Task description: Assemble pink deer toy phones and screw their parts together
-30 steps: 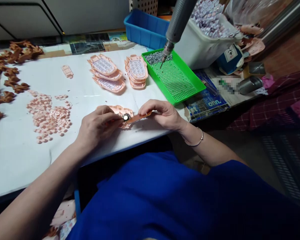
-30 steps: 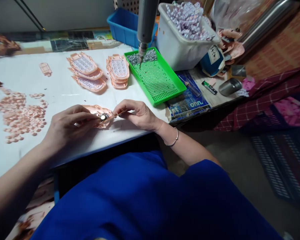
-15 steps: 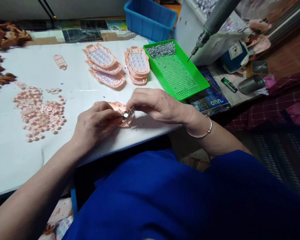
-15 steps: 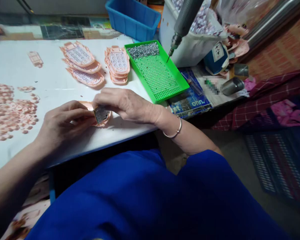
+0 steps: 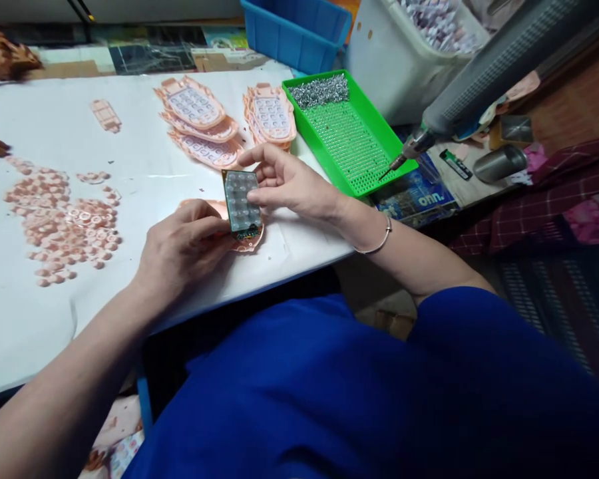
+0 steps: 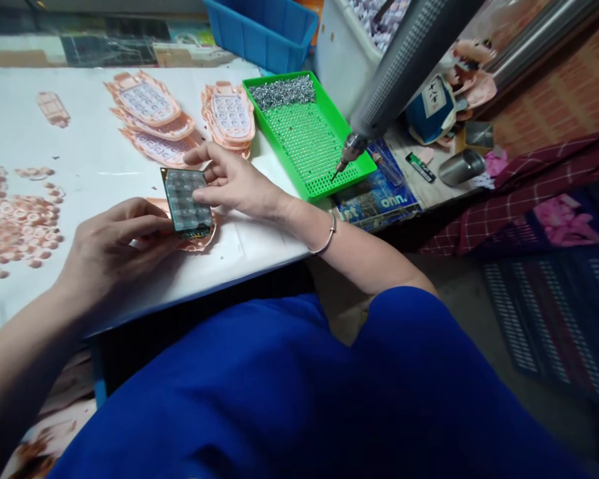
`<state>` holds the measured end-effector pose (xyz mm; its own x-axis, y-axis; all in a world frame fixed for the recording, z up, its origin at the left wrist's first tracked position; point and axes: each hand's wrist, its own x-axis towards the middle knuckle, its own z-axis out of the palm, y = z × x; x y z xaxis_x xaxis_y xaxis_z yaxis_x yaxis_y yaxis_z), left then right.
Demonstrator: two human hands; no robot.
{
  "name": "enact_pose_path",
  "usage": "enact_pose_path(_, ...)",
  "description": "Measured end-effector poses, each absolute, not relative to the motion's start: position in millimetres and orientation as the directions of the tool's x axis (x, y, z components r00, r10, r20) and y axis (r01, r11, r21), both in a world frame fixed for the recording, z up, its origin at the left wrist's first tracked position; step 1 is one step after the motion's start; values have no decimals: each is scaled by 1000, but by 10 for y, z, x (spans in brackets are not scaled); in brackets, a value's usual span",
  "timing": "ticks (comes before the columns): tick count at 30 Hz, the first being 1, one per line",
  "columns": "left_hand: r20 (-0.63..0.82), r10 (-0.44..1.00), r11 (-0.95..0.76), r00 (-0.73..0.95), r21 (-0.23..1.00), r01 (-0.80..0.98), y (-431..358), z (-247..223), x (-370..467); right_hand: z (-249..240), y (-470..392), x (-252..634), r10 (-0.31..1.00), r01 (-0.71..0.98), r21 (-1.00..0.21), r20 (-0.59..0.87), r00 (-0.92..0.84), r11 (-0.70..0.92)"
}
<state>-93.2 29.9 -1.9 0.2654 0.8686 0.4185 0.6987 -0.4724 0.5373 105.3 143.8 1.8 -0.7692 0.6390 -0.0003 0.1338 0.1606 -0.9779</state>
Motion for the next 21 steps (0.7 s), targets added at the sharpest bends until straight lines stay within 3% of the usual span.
enact_pose_path(3,407,878,-456,253,549,701,302,-31,-929,-21,1447,1042,612,74,-997,-49,-789,16)
enact_pose_path(6,411,879,-451,240,557,697,305,-31,-922,-46,1464,1003,616,16,-1000,-13,-788,-2)
enact_pose_path(10,401,882,-448,247,554,702,276,-13,-905,-21,1452,906,606,10,-993,66,-793,122)
enact_pose_path(15,430,874,-452,227,550,702,241,-78,-896,38,1427,801,612,173,-919,89,-786,355)
enact_pose_path(21,607,724,-551,328,222,805,280,-163,-955,7,1465,786,545,252,-771,143,-826,585)
